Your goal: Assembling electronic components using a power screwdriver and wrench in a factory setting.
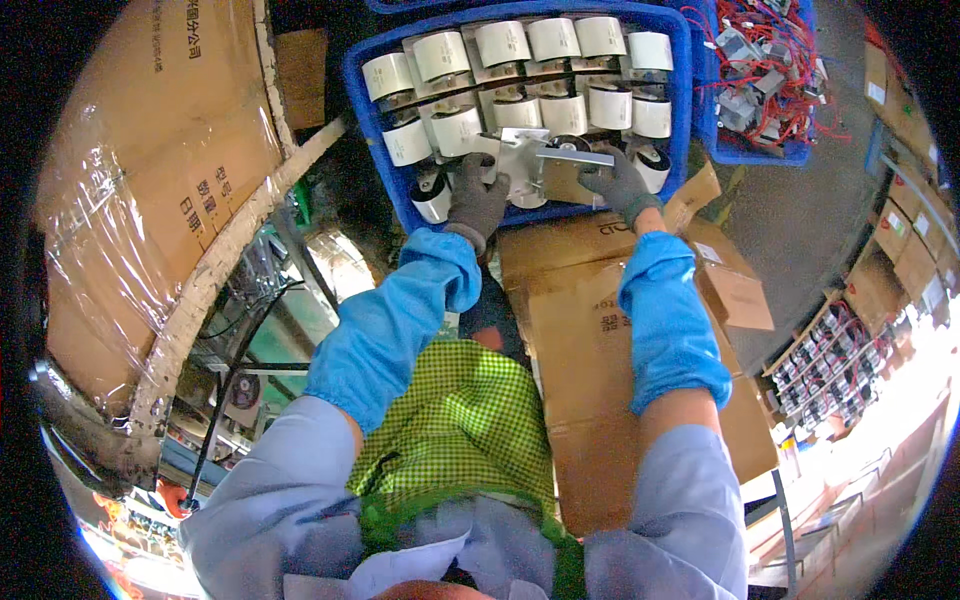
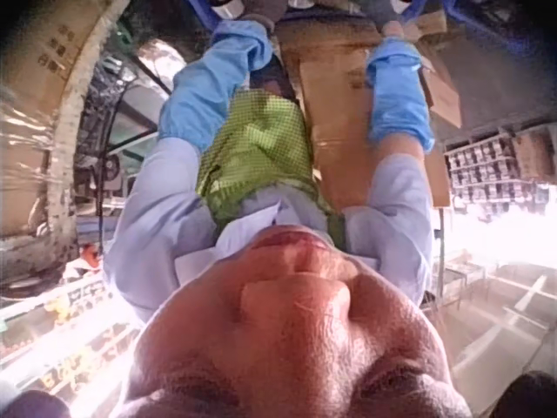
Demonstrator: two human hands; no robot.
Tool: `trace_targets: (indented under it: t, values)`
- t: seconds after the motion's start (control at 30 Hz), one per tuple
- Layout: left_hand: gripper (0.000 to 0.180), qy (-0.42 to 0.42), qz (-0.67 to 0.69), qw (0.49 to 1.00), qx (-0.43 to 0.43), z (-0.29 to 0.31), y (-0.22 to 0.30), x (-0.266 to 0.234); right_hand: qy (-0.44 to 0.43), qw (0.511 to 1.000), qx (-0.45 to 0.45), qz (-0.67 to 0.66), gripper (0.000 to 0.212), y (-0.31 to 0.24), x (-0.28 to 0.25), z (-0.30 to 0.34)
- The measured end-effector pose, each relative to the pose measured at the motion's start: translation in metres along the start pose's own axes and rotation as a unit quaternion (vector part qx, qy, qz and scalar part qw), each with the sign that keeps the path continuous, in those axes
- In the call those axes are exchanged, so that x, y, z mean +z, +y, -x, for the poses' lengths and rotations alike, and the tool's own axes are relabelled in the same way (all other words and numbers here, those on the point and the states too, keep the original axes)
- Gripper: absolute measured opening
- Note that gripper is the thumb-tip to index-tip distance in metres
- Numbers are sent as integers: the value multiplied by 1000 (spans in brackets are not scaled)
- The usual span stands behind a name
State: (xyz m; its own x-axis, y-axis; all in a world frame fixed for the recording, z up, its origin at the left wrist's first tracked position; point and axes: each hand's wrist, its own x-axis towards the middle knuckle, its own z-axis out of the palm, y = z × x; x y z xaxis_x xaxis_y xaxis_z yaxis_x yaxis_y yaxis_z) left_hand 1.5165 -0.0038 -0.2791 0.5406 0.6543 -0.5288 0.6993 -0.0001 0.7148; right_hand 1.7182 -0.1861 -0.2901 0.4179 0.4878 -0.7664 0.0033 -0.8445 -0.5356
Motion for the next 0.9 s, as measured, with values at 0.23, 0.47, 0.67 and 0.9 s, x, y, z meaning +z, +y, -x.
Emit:
trace_targets:
  t: [0.23, 0.47, 0.67, 0.9]
  values:
    - [38, -121, 69, 986, -95, 4, -18, -13, 24, 996, -26, -79, 50, 29, -47, -1]
    - [40, -185, 226, 943, -161, 10, -15, -15, 2, 995, 97, 13, 43, 48, -77, -39]
    - [44, -163, 20, 984, -75, 6, -30, -21, 16, 988, 110, -110, 39, 38, -54, -58]
    - [31, -73, 121, 988, -62, 19, -52, 21, 145, 982, 93, -78, 53, 70, -46, -50]
